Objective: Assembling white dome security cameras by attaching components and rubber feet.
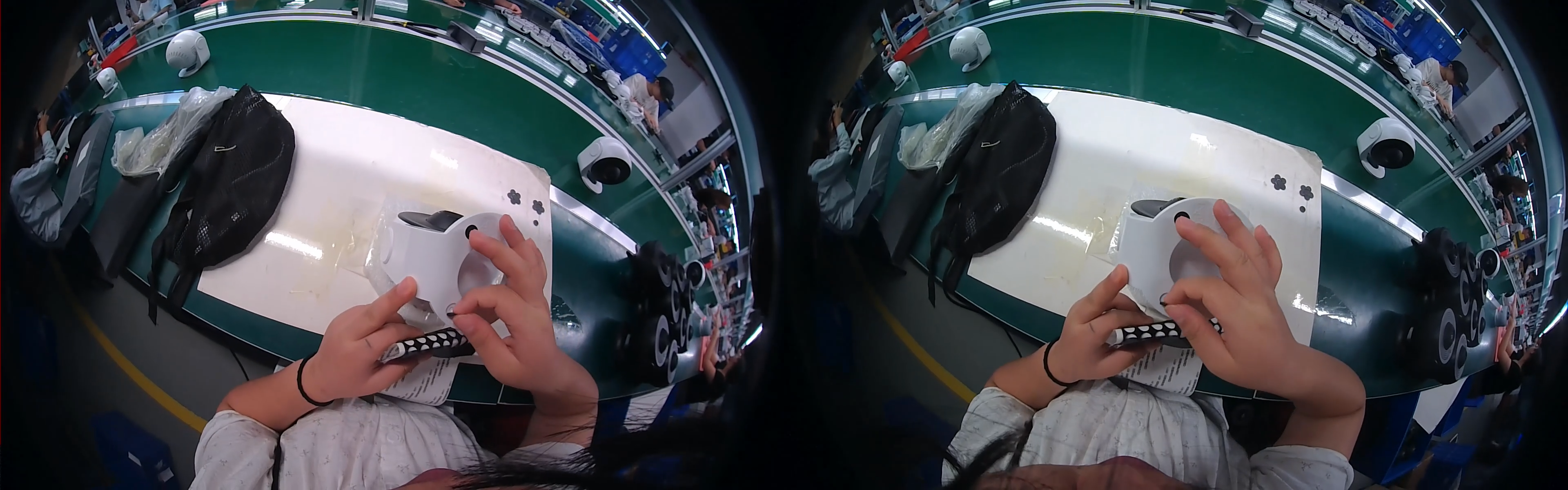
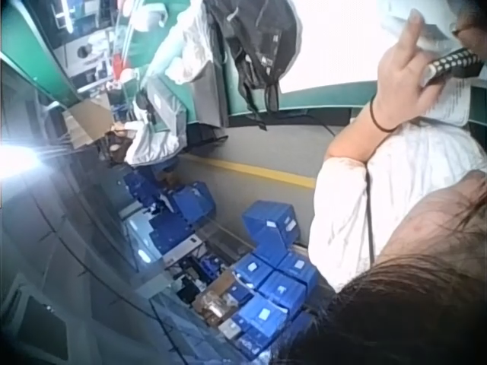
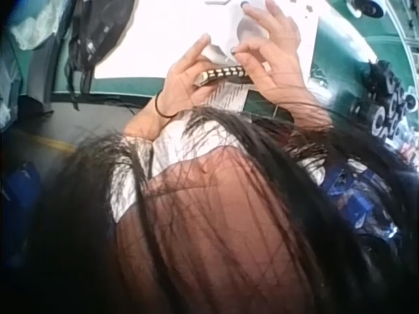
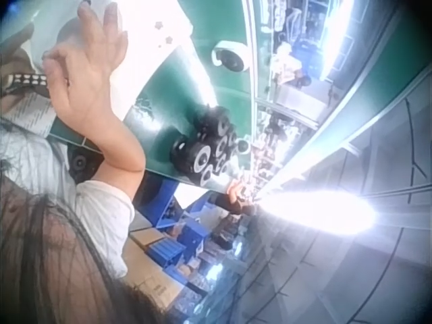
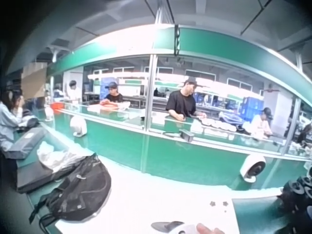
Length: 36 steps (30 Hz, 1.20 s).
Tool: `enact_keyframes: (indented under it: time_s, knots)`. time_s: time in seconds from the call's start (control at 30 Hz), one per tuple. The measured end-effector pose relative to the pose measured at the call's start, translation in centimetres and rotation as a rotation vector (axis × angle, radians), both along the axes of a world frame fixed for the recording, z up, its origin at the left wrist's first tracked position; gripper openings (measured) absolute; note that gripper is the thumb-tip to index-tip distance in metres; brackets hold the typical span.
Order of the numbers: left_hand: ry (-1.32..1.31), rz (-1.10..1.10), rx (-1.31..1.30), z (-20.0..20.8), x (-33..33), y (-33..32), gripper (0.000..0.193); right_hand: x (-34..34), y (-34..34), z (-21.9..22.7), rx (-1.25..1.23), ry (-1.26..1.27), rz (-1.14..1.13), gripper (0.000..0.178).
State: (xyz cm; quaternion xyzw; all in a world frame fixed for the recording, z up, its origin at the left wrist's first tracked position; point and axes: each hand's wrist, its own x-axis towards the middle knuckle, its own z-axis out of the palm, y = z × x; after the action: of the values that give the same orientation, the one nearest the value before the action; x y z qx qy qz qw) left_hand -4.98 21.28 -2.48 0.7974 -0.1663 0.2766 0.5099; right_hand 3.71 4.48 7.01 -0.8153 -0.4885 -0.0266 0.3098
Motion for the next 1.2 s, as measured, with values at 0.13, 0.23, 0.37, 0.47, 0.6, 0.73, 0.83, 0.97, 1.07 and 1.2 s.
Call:
enact_keyframes:
  time_s: [0.13,0.23,0.37,0.47,0.6,0.73,0.83,0.97,1.07,1.2]
  knots:
    - [-0.010,-0.008,0.002,0.0,0.2,0.1,0.023,-0.3,0.1,-0.4,-0.009,-0.060,-0.036,0.007]
    - [-0.026,-0.010,0.003,-0.1,0.2,0.2,0.022,-0.5,0.0,-0.5,0.005,-0.143,-0.038,0.017]
    - [-0.021,0.001,-0.030,-0.1,0.3,0.0,0.021,-2.0,-0.5,-1.7,-0.076,-0.593,-0.077,0.036]
    - [-0.020,0.010,-0.047,-0.1,0.2,0.2,0.021,-2.4,-0.3,-1.8,-0.128,-0.649,-0.101,0.035]
    - [-0.054,-0.029,-0.123,0.0,0.4,0.1,0.020,-1.7,-1.2,-2.9,0.092,-0.474,-0.090,0.025]
    - [-0.069,-0.050,-0.142,0.1,0.4,0.3,0.020,-1.8,-1.1,-3.4,0.166,-0.402,-0.050,0.023]
    - [-0.065,-0.044,-0.139,0.1,0.3,0.4,0.020,-1.9,-0.8,-3.7,0.207,-0.466,-0.030,0.018]
    - [-0.081,-0.030,-0.094,0.1,0.5,0.5,0.020,-2.3,-1.1,-4.2,0.217,-0.477,0.097,0.012]
    - [-0.082,-0.019,-0.071,-0.1,0.5,0.6,0.021,-1.9,-1.5,-4.2,0.239,-0.371,0.093,0.011]
    - [-0.079,0.003,-0.046,0.3,0.5,0.4,0.022,0.3,-2.5,-2.9,0.307,-0.008,-0.190,0.009]
